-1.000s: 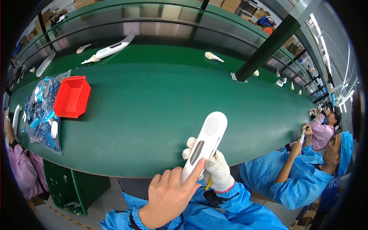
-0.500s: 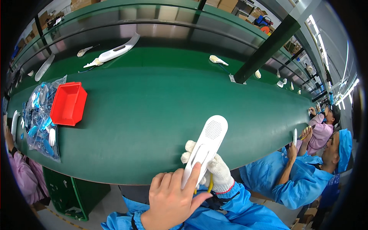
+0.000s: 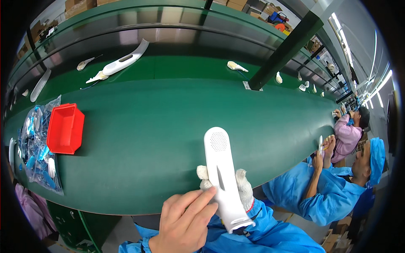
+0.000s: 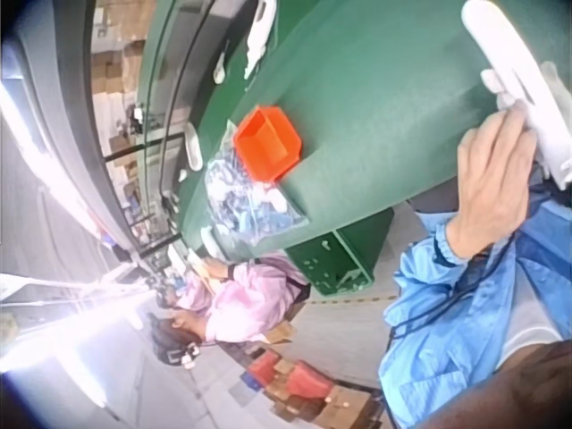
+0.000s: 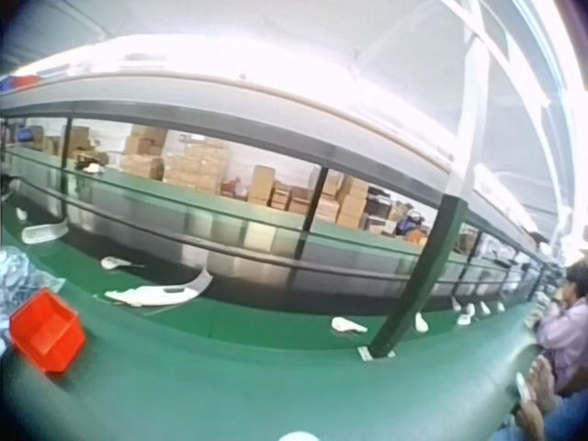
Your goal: The person is using pliers and a small scraper tool to clean and assemble white plastic housing components on an assembly line.
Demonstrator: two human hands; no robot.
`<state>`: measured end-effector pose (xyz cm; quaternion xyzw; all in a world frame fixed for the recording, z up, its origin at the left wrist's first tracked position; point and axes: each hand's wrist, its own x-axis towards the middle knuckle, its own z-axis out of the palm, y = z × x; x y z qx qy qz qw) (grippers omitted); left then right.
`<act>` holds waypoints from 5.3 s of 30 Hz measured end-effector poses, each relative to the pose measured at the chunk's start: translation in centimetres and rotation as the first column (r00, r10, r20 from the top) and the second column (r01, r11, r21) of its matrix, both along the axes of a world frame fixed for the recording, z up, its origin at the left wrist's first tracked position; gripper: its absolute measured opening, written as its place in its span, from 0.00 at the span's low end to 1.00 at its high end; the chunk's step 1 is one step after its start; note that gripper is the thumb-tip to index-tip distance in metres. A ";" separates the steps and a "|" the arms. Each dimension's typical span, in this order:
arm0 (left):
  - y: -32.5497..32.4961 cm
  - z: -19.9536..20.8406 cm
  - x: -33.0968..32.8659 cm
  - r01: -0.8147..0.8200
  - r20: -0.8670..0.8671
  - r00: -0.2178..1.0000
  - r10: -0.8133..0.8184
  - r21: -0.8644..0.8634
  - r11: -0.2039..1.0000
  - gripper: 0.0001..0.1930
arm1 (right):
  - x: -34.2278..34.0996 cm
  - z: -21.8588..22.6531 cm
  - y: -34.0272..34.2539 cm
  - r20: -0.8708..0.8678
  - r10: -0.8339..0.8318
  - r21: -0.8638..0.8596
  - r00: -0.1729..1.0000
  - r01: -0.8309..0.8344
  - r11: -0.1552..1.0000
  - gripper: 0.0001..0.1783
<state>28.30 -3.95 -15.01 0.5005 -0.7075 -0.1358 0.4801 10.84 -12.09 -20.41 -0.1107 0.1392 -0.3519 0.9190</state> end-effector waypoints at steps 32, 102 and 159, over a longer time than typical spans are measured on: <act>-2.4 -3.5 -0.2 -0.019 0.180 0.984 0.005 0.079 0.997 0.29 | 0.5 2.3 0.8 -0.353 -0.001 0.052 0.936 0.021 0.998 0.26; -0.1 -9.7 8.7 -0.280 -0.322 0.873 0.367 0.286 0.916 0.10 | 14.6 10.4 -24.8 -0.035 -0.992 -0.789 0.117 -0.613 -0.044 0.15; 9.7 -19.3 5.6 0.808 -0.982 -0.102 0.159 0.011 0.589 0.46 | 10.0 -0.4 4.3 -0.535 -0.461 -0.722 0.708 -0.099 0.685 0.15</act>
